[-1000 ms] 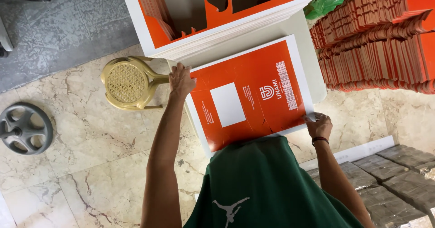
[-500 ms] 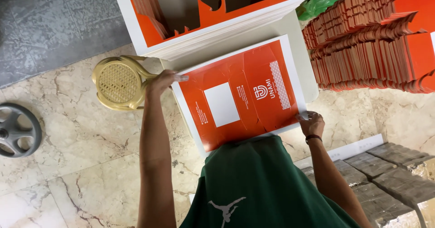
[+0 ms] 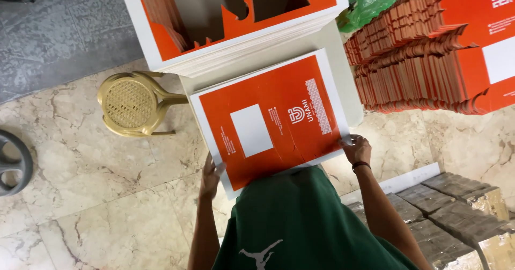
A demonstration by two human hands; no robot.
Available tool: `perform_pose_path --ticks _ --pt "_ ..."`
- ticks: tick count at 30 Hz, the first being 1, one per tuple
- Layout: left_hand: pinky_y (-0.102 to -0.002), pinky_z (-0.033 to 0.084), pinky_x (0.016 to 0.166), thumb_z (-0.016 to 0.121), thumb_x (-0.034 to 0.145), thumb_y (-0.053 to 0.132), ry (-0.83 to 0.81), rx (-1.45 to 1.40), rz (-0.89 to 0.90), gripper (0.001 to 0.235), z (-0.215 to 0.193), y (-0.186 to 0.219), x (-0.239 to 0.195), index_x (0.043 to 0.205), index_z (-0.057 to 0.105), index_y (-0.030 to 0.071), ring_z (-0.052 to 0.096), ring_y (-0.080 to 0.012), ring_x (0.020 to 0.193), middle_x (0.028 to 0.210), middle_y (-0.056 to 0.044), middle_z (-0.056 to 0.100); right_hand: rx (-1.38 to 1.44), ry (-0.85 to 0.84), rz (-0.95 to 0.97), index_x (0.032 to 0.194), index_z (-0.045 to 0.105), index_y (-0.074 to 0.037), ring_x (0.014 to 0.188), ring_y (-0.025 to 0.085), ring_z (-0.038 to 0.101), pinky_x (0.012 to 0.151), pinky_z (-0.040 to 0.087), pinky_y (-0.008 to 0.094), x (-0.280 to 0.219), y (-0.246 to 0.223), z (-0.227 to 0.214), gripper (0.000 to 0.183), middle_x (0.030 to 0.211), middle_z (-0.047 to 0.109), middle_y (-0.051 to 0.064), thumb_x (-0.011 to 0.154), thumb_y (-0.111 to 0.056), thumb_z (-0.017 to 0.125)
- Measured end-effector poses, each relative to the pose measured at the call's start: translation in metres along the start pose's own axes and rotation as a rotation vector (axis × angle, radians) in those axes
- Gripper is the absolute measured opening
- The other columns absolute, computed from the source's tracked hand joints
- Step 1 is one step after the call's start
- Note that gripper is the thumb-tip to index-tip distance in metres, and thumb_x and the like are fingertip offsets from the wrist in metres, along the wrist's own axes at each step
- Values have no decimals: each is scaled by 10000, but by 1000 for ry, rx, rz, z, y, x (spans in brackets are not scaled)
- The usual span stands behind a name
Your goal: Organize flat cardboard box templates by picking them from a stack and placing them into a container.
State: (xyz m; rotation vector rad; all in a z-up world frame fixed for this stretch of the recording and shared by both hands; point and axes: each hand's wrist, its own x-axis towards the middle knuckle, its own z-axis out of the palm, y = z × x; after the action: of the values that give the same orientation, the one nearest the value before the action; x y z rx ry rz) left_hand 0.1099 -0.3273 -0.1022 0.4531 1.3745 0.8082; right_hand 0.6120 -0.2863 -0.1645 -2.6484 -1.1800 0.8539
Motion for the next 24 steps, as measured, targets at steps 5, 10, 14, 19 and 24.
perform_pose_path --ticks 5,10,14,19,24 --pt "-527 583 879 667 955 62 111 79 143 957 -3 -106 -21 1679 56 200 617 -422 1166 1381 -368 541 -38 -63 -56 1251 733 -90 1090 374 691 966 564 443 20 22 0 579 1058 711 175 765 -381 856" --pt "-618 538 939 591 967 -25 181 -61 61 876 21 -101 -54 1670 127 216 562 -524 1240 1450 -388 485 -100 -161 -93 1250 739 -109 1062 394 697 924 578 457 33 21 -34 572 1034 726 197 778 -418 829" --pt "-509 626 761 644 1020 201 532 175 61 592 19 -154 -53 1579 449 225 673 -436 1101 1242 -291 667 -94 -355 -65 1250 725 -8 1042 445 707 847 597 482 22 26 -44 671 1087 734 286 770 -465 831" --pt "-567 624 765 637 1012 209 533 218 -27 632 50 -142 -84 1593 391 163 667 -503 1073 1227 -338 655 157 -625 81 1372 575 98 1008 440 639 769 544 474 2 21 -70 892 1191 629 362 768 -505 834" --pt "-512 654 633 712 952 243 538 267 -43 742 55 -151 -81 1605 360 247 733 -383 962 1140 -228 714 553 -843 203 1508 383 120 1203 596 551 890 517 697 -4 2 -70 1006 1390 513 413 803 -418 857"
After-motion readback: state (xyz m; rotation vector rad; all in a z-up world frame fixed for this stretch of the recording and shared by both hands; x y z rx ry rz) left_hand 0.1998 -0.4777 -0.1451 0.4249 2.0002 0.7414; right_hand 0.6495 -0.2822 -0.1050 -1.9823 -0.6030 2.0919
